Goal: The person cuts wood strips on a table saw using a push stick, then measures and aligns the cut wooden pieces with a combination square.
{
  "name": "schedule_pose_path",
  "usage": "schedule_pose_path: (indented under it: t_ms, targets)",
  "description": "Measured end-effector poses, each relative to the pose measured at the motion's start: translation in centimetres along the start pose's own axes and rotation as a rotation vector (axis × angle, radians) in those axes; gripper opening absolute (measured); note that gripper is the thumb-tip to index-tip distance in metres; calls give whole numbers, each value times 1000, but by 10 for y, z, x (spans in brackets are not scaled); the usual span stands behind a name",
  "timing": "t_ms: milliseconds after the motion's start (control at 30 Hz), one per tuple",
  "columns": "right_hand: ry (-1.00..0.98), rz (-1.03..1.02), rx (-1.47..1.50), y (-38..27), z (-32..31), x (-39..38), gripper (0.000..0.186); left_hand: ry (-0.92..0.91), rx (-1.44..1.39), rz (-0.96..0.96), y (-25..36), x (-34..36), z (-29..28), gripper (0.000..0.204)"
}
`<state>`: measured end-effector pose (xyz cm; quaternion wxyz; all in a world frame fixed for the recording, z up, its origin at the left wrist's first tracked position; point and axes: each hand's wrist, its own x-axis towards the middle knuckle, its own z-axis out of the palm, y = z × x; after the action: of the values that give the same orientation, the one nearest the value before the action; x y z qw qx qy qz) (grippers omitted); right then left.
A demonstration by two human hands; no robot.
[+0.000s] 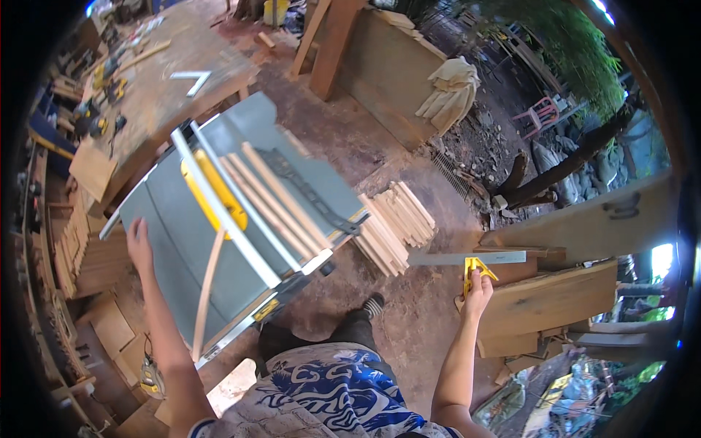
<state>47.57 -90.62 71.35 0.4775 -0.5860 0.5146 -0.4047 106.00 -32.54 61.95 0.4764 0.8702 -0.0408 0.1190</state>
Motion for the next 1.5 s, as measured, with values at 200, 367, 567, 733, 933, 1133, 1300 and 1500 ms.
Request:
schedule_pose_path:
  t_ms: [200,367,567,733,933,1133,1300,1500]
  targets:
    - [-206,111,-53,77,-105,112,17,93,-129,195,273,-395,156,20]
    - [-408,294,57,121,-113,199,16,-1291,-70,205,389,-534,355,30]
    - [-540,-124,-19,131,-96,354,24,-1255,47,-164,334,-570,526,33]
    - [-617,-59,-144,66,-98,501,33,-1160,256,-395,304,-589,645,35]
    - [-751,-274,-465,64,-74,700,32,-1278,566,-270,337,-564,816,40]
    - [-818,102,-99,60,-44,871,22,-919,-391,-572,592,-447,955,39]
    - [-1039,218,-69,-8,84,956,21,-1312,-540,-325,683,-320,1017,47]
    - [-1245,-122,-42,-59,330,1035,29,-1202,-689,-487,682,-122,1058,33]
